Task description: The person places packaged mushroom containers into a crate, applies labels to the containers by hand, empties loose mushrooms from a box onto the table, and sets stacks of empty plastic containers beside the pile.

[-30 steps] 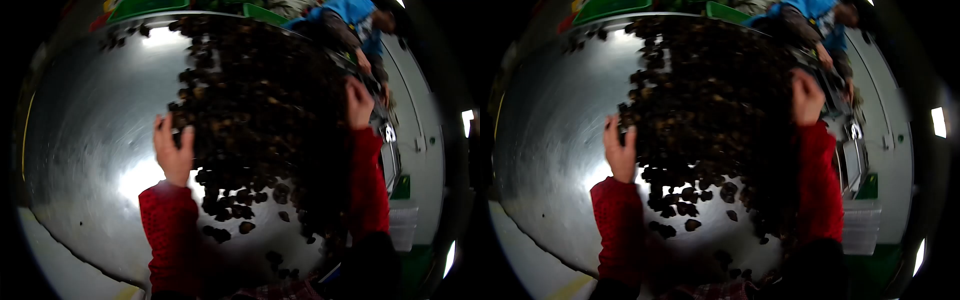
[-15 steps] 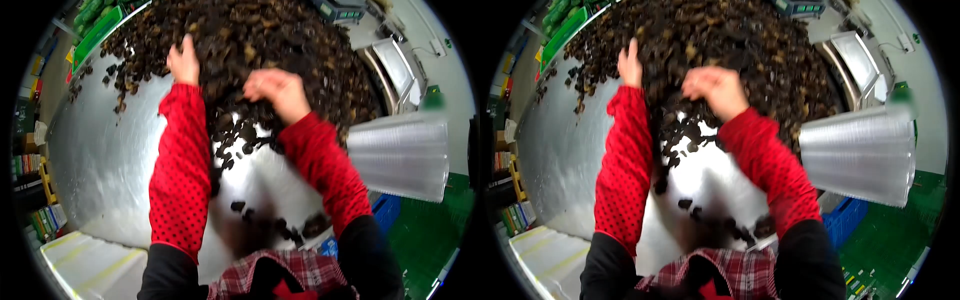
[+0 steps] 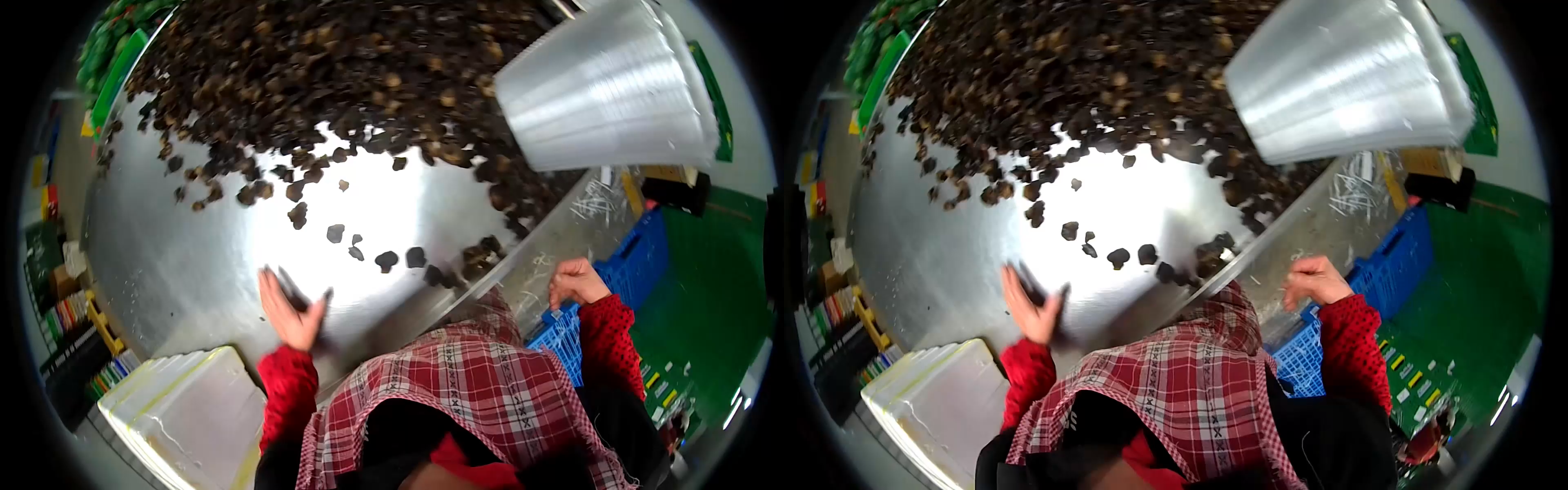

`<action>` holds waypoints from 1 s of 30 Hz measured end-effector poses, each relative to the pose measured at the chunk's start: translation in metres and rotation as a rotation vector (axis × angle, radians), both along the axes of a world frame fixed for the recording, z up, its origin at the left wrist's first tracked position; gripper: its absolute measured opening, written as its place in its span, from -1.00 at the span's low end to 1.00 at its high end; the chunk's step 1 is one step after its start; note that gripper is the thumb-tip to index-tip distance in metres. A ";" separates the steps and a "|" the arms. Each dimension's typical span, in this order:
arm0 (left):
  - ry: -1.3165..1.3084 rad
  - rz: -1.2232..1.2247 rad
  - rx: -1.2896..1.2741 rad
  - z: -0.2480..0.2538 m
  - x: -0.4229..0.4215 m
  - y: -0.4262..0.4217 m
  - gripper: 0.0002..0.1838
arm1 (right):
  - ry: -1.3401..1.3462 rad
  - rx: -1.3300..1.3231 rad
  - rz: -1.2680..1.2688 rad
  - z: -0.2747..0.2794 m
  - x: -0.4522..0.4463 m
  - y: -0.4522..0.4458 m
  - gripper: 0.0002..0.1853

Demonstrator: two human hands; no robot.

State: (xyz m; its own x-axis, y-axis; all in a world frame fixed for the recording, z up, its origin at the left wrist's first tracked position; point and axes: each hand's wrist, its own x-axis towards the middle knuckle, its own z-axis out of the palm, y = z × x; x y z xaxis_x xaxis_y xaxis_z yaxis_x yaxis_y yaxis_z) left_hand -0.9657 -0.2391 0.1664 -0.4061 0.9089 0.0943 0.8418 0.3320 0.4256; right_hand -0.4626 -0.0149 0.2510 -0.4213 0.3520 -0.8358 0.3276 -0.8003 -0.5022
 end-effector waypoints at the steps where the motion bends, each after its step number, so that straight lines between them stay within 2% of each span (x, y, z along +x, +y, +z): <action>1: 0.041 -0.049 -0.078 0.002 0.027 -0.019 0.12 | -0.390 0.164 0.467 -0.027 0.056 -0.025 -0.58; 2: 0.033 -0.126 -0.094 -0.001 0.049 -0.026 0.16 | -0.781 0.310 0.940 -0.055 0.114 -0.051 -0.44; 3: 0.025 -0.192 -0.109 -0.002 0.072 -0.028 0.21 | -1.123 -0.010 1.575 -0.027 0.085 -0.059 -0.25; 4: -0.116 -0.244 -0.392 0.015 0.086 0.003 0.24 | -1.067 0.062 1.561 -0.022 0.076 -0.073 -0.25; 5: -0.248 -0.294 -0.668 0.030 0.106 0.040 0.26 | -0.878 0.308 1.158 -0.063 0.119 -0.112 -0.26; 6: -0.152 -0.307 -0.439 0.015 0.130 0.052 0.28 | -0.818 0.431 0.725 -0.079 0.105 -0.145 -0.36; 7: -0.056 -0.326 -0.205 -0.008 0.148 0.065 0.29 | -0.566 0.374 0.362 -0.108 0.096 -0.175 -0.43; 9: -0.017 -0.384 -0.003 -0.026 0.166 0.126 0.21 | -0.587 0.809 0.538 -0.149 0.079 -0.205 -0.49; 11: 0.112 -0.288 0.150 -0.036 0.162 0.198 0.10 | -0.661 0.759 0.521 -0.084 0.042 -0.153 -0.52; 12: 0.133 -0.202 0.139 -0.030 0.159 0.220 0.04 | -0.720 0.689 0.518 -0.045 0.038 -0.130 -0.55; 13: 0.149 -0.100 0.139 -0.019 0.152 0.241 -0.02 | -0.679 0.898 0.315 -0.027 0.046 -0.108 -0.56; 15: 0.164 -0.127 0.320 0.010 0.147 0.243 -0.13 | -0.600 1.267 -0.022 0.019 0.060 -0.041 -0.58; 17: 0.123 -0.375 0.518 0.035 0.169 0.222 -0.35 | -0.574 1.537 -0.229 0.065 0.069 0.029 -0.61; 18: -0.097 -0.551 0.504 0.023 0.185 0.213 -0.45 | -0.520 1.507 -0.365 0.077 0.078 0.062 -0.67; 19: -0.077 -0.711 0.440 0.013 0.206 0.209 -0.52 | -0.402 1.517 -0.476 0.079 0.091 0.100 -0.69; 20: -0.111 -0.873 0.423 0.029 0.234 0.218 -0.55 | -0.281 1.486 -0.568 0.079 0.100 0.140 -0.67; 21: -0.161 -0.940 0.420 0.037 0.263 0.232 -0.58 | -0.357 1.534 -0.558 0.078 0.107 0.177 -0.64; 22: -0.230 -0.979 0.395 0.030 0.292 0.249 -0.59 | -0.236 1.491 -0.578 0.084 0.108 0.209 -0.59; 23: -0.253 -1.012 0.374 0.034 0.320 0.268 -0.57 | -0.056 1.453 -0.700 0.087 0.098 0.238 -0.58; 25: -0.306 -0.914 0.321 0.035 0.376 0.311 -0.52 | 0.007 1.508 -0.523 0.097 0.095 0.278 -0.54; 27: -0.237 -0.721 0.198 0.009 0.407 0.349 -0.53 | 0.051 1.455 -0.456 0.104 0.093 0.302 -0.54; 30: -0.127 -0.728 0.134 -0.006 0.395 0.350 -0.67 | 0.162 1.417 -0.367 0.106 0.088 0.317 -0.54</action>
